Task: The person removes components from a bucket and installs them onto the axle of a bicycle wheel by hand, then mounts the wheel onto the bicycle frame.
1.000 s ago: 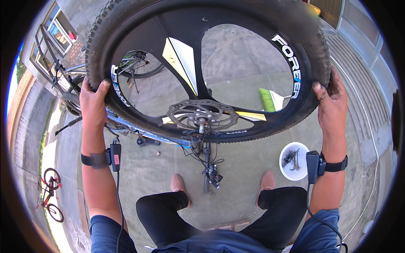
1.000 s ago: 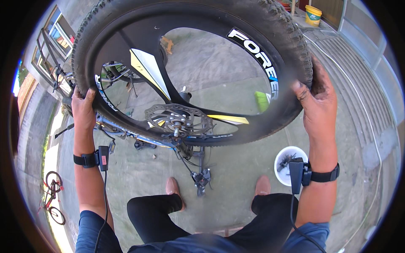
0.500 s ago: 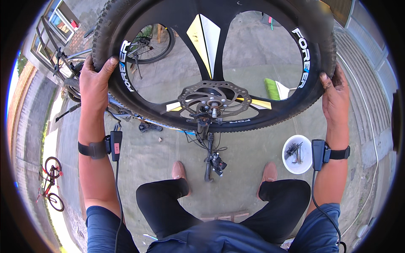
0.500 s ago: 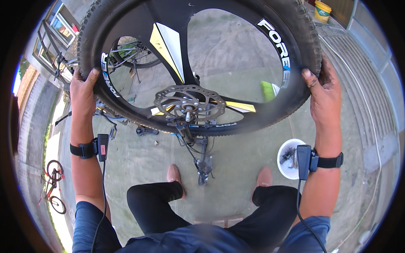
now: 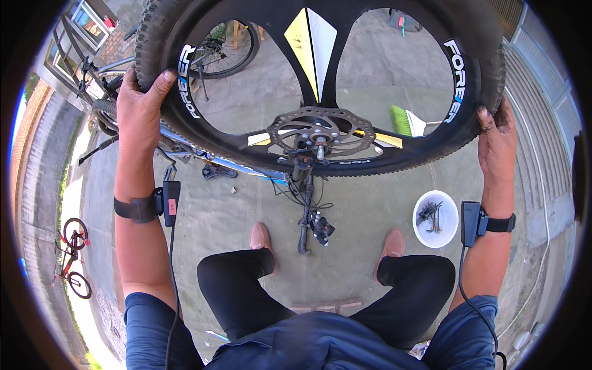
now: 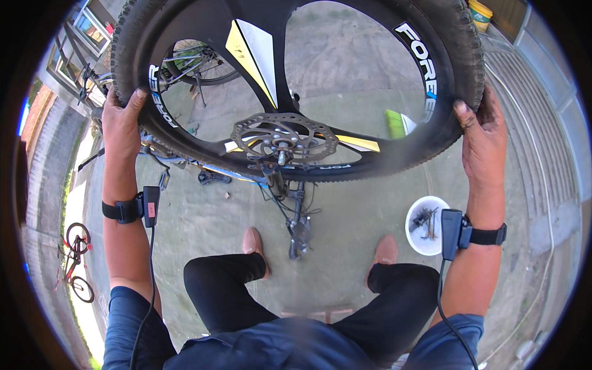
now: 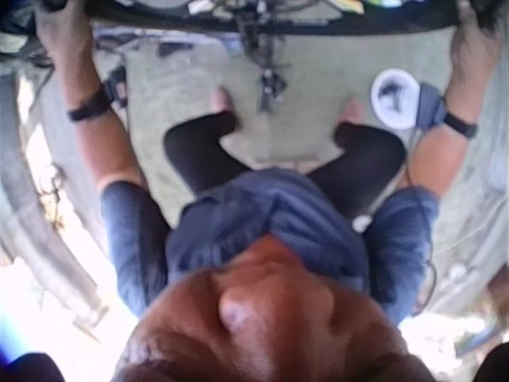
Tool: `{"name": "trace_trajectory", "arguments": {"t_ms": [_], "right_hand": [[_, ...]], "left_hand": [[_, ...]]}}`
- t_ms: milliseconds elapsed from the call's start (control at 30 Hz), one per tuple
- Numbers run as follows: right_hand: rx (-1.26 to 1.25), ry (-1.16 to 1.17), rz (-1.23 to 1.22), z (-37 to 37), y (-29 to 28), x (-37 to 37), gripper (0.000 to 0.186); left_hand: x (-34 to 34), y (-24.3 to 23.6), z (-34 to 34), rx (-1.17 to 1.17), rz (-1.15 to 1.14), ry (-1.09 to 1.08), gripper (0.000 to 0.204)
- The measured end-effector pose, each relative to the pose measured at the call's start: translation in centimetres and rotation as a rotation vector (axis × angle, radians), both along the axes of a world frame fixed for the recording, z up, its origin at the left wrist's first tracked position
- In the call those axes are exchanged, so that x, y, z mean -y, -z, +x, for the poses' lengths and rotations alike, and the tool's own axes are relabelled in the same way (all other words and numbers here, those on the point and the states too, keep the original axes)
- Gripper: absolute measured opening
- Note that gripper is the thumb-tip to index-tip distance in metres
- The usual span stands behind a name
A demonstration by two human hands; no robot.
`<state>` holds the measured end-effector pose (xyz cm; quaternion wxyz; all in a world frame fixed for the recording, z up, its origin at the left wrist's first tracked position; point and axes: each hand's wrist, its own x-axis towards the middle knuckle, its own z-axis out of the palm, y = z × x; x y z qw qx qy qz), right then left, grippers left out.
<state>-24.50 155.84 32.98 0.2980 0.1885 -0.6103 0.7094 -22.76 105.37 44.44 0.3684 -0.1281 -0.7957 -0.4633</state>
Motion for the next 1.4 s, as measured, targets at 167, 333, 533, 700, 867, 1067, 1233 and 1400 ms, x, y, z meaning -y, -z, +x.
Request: {"name": "trace_trajectory", "arguments": {"t_ms": [167,333,533,700,867,1067,1233,1400], "right_hand": [[0.017,0.006,0.022,0.0,-0.1,-0.3,0.059],[0.043,0.035,0.043,0.1,0.0,-0.1,0.065],[0.076,0.055,0.086,-0.1,0.1,-0.3,0.072],[0.071,0.057,0.116,0.2,0.7,-0.5,0.078],[0.105,0.012,0.175,0.6,1.1,-1.9,0.08],[0.18,0.027,0.198,2.2,3.3,-4.7,0.078],[0.239,0.075,0.167,3.2,5.1,-5.9,0.075],[0.305,0.101,0.146,4.4,7.7,-7.8,0.072]], "left_hand": [[-0.6,-0.2,0.1,0.031,-0.007,-0.026,0.062],[-0.8,-0.7,0.3,0.046,-0.035,-0.057,0.064],[-0.7,-0.4,-0.1,0.036,-0.038,-0.042,0.067],[0.0,-0.2,-0.4,0.068,-0.052,-0.088,0.069],[0.4,-0.3,-0.8,0.129,-0.071,-0.12,0.07],[-0.4,-0.5,-0.4,0.094,-0.094,-0.124,0.07],[-0.4,-0.9,-0.3,0.104,-0.088,-0.138,0.084],[-1.4,-0.8,0.5,0.124,-0.083,-0.163,0.096]]}}
